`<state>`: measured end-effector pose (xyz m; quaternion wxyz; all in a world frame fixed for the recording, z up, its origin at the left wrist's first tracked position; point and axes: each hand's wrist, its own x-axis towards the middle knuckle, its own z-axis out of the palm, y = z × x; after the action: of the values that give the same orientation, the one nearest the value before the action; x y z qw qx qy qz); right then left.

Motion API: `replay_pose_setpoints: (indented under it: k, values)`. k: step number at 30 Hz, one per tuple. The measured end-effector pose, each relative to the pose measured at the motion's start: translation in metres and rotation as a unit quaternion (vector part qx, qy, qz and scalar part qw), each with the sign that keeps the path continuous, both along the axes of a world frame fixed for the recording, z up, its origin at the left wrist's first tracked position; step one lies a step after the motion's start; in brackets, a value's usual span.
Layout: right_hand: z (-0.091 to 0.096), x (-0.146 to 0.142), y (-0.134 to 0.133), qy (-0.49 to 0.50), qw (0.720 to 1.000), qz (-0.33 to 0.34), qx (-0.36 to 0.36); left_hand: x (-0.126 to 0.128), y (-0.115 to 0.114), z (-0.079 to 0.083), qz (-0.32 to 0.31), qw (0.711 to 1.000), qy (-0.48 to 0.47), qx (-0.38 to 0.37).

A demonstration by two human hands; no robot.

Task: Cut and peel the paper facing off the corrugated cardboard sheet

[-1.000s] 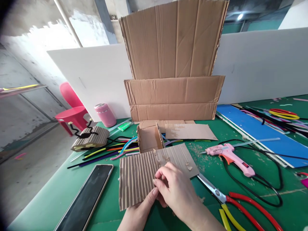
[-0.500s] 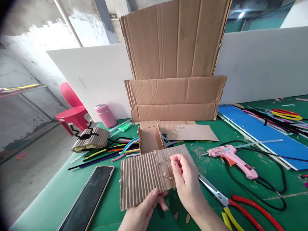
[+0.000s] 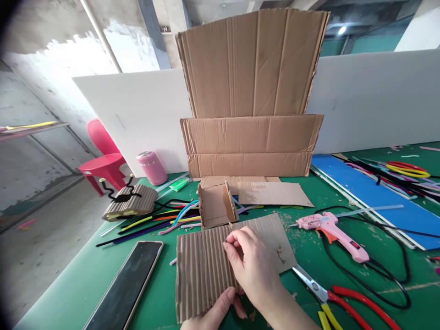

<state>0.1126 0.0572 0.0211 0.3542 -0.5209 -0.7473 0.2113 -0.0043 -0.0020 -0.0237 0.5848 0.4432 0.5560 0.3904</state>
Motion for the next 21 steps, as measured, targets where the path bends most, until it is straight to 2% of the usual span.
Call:
replay_pose_setpoints:
  k: [3, 6, 8, 11, 13, 18, 21]
  values:
    - [0.002, -0.003, 0.001, -0.065, 0.998, 0.001, 0.004, 0.001, -0.004, -0.004, 0.020, 0.999, 0.049, -0.013]
    - [-0.001, -0.006, 0.000, -0.090, 0.996, 0.012, 0.010, 0.001, -0.003, -0.007, 0.012, 0.999, 0.036, -0.004]
    - [-0.003, -0.004, 0.001, -0.021, 0.999, 0.017, -0.025, -0.001, -0.001, -0.008, 0.004, 1.000, 0.005, 0.012]
    - [-0.002, 0.001, 0.007, 0.121, 0.988, -0.036, -0.087, -0.002, 0.004, -0.009, 0.005, 0.998, -0.054, 0.027]
    - [0.001, 0.006, 0.011, 0.151, 0.982, -0.060, -0.093, -0.003, 0.006, -0.009, 0.004, 0.996, -0.079, 0.030]
    - [0.004, 0.006, 0.019, 0.091, 0.995, 0.022, -0.045, -0.003, 0.006, -0.007, -0.005, 0.999, -0.043, 0.019]
    - [0.003, 0.003, 0.021, 0.070, 0.997, 0.030, -0.029, -0.003, 0.005, -0.004, -0.009, 1.000, -0.004, 0.016]
